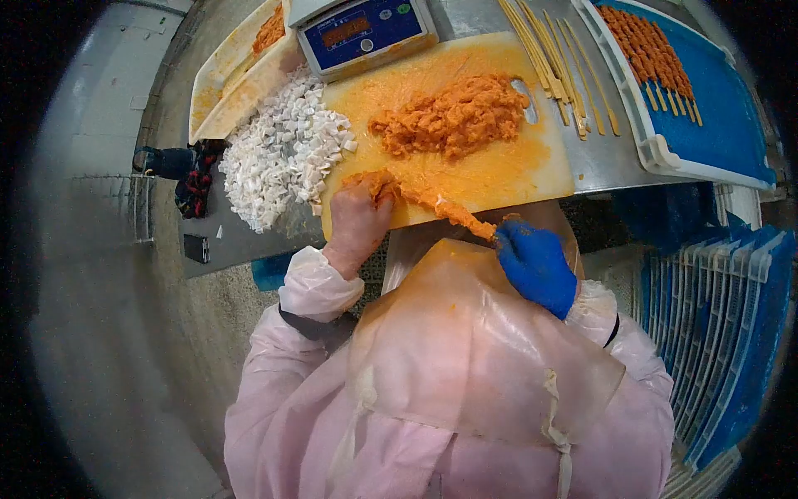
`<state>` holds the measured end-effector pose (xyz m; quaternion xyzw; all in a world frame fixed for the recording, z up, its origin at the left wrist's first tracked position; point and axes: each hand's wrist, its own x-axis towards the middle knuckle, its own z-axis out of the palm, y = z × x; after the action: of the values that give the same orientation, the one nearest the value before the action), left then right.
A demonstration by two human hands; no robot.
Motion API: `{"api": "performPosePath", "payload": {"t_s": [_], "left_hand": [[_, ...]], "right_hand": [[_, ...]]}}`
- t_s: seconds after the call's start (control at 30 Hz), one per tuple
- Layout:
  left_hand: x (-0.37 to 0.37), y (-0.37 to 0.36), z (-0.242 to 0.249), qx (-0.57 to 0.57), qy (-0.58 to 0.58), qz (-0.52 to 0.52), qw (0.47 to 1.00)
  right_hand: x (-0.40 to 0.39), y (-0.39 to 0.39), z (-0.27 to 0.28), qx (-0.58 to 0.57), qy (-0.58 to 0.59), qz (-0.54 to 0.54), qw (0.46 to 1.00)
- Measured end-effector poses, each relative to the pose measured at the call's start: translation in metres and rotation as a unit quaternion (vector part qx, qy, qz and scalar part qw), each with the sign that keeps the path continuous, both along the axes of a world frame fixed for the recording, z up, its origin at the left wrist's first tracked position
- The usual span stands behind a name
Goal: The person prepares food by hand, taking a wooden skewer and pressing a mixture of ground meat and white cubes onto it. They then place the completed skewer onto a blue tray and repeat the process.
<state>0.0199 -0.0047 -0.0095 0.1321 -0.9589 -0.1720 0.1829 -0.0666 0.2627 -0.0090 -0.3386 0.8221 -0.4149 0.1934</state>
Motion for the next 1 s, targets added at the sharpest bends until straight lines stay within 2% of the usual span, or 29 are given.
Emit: {"api": "performPosePath", "payload": {"t_s": [0.17, 0.23, 0.37, 0.43, 0.57, 0.63, 0.77, 0.87, 0.93, 1.0], "left_hand": [[0.003, -0.004, 0.001, 0.017, -0.015, -0.003, 1.000], [0.002, -0.004, 0.002, 0.029, -0.009, -0.013, 0.999], [0.003, -0.011, 0.006, 0.022, -0.043, 0.000, 0.999], [0.003, -0.016, 0.014, 0.068, -0.059, -0.062, 0.994], [0.002, -0.016, 0.021, 0.100, -0.081, -0.066, 0.989], [0.000, -0.019, 0.016, 0.134, -0.098, -0.034, 0.986], [0.001, -0.017, 0.011, 0.123, -0.062, -0.032, 0.990], [-0.001, -0.020, 0.012, 0.055, -0.057, -0.038, 0.996], [-0.006, -0.020, 0.026, 0.230, -0.071, 0.014, 0.970], [-0.019, -0.031, 0.037, 0.185, -0.040, 0.002, 0.982]], "right_hand": [[-0.005, -0.009, -0.009, 0.009, -0.008, 0.023, 1.000], [-0.003, -0.012, -0.019, -0.031, 0.027, 0.020, 0.999], [-0.004, -0.016, -0.019, -0.022, 0.017, -0.007, 1.000], [-0.004, -0.013, -0.024, -0.029, 0.002, 0.009, 1.000], [-0.006, -0.012, -0.025, -0.026, 0.008, 0.016, 0.999], [-0.007, -0.012, -0.024, -0.031, -0.005, 0.015, 0.999], [-0.007, -0.013, -0.021, -0.047, -0.010, 0.012, 0.999], [-0.009, -0.010, -0.022, -0.060, -0.059, 0.003, 0.996], [-0.010, -0.007, -0.011, -0.035, -0.074, -0.009, 0.997], [-0.010, 0.002, -0.017, -0.066, -0.068, -0.043, 0.995]]}}
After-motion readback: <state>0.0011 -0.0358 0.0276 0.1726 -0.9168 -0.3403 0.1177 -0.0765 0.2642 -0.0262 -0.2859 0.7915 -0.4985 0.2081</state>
